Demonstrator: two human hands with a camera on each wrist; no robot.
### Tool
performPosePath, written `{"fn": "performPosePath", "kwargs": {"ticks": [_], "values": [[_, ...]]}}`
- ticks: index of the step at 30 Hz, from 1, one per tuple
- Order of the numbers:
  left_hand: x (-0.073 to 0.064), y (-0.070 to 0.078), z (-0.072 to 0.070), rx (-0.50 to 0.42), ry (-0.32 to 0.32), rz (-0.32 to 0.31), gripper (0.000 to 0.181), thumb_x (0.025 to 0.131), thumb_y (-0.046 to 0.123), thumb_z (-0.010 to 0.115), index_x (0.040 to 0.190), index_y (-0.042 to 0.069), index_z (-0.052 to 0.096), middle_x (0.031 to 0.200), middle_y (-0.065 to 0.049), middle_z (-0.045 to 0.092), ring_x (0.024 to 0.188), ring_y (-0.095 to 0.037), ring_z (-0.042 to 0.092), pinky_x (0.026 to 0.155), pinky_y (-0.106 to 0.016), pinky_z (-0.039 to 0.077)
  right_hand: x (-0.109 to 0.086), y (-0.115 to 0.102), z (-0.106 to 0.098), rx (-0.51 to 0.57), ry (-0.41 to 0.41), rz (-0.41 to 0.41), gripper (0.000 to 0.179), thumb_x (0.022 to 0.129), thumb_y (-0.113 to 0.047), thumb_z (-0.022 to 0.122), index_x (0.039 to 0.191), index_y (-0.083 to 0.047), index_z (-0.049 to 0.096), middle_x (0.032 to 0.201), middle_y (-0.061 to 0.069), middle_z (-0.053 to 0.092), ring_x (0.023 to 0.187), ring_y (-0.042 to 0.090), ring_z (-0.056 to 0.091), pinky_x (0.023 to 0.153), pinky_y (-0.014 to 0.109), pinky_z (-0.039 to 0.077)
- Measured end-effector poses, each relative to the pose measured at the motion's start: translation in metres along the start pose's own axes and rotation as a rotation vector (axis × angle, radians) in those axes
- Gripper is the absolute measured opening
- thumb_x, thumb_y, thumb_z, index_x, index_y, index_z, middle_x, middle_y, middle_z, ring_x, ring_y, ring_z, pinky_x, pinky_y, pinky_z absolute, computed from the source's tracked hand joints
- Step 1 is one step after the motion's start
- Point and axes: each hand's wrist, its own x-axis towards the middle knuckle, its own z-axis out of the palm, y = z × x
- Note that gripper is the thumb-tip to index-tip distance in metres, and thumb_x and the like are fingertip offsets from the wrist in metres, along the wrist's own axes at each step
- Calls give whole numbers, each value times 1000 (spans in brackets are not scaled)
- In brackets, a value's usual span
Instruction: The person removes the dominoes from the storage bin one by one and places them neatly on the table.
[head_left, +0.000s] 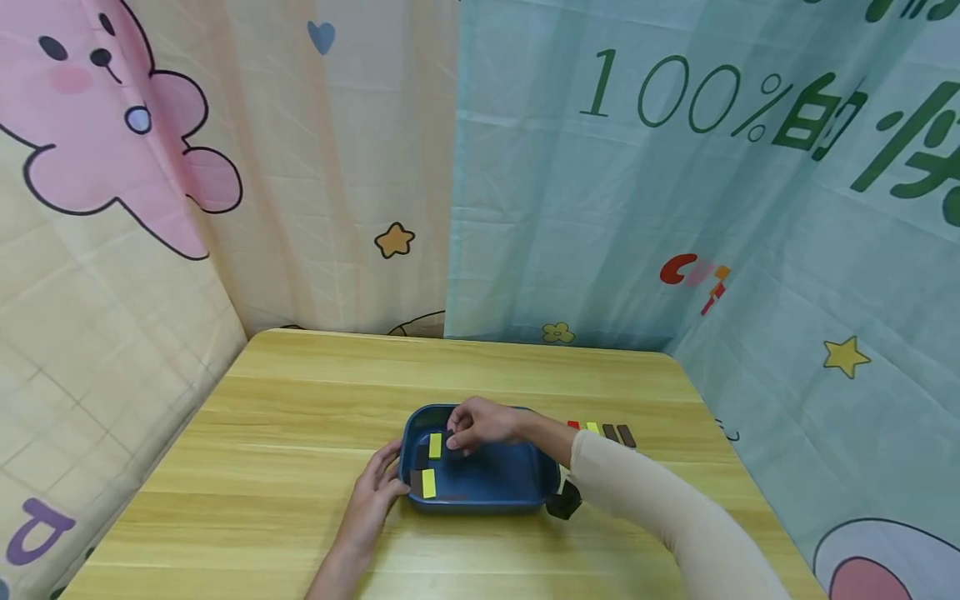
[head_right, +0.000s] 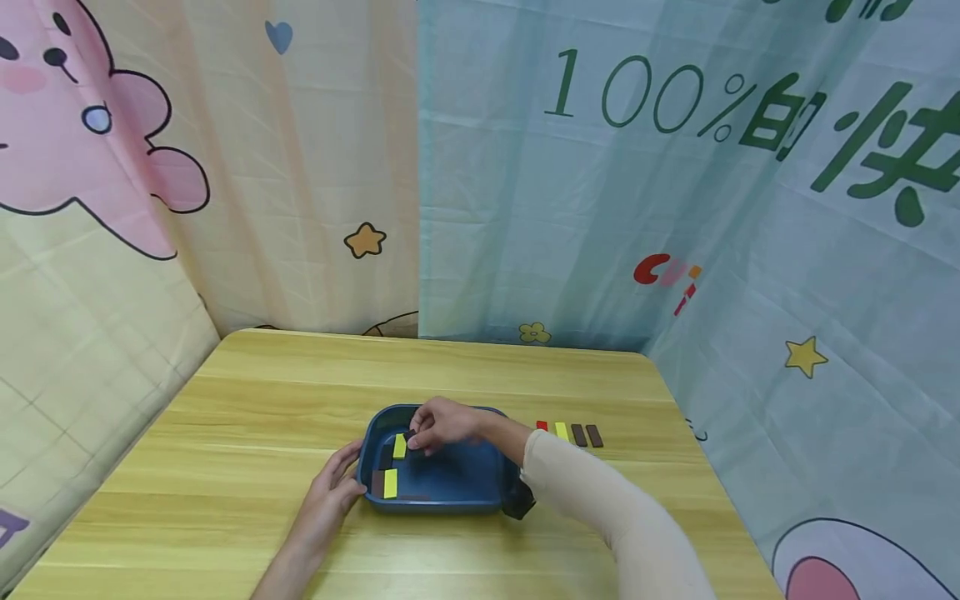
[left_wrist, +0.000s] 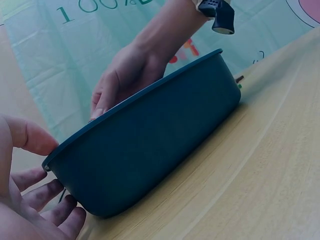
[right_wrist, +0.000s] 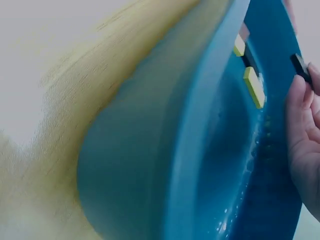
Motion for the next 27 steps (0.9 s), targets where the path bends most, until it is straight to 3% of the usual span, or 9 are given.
{"fn": "performPosePath", "kwargs": {"ticks": [8,21,27], "values": [[2,1,1,-2,-2,-20,71,87,-7,55,156,2,38,160,-20,37,142,-38,40,106,-37,41,-23,0,-8,127,208,8,8,97,-3,70,95,2,64,85,10,68,70,19,65,78,40,60],[3,-2,1,-13,7,-21,72,86,-8,55,156,3,39,161,-18,37,141,-37,41,100,-28,44,-56,13,-21,228,318,25,10,98,-5,69,98,2,62,91,10,69,80,19,67,86,48,58],[3,-2,0,-21,0,-10,72,86,-9,54,155,2,39,161,-18,37,141,-37,41,102,-30,44,-77,26,-24,283,373,32,15,98,-7,70,103,1,60,90,10,69,82,19,67,83,43,59]]}}
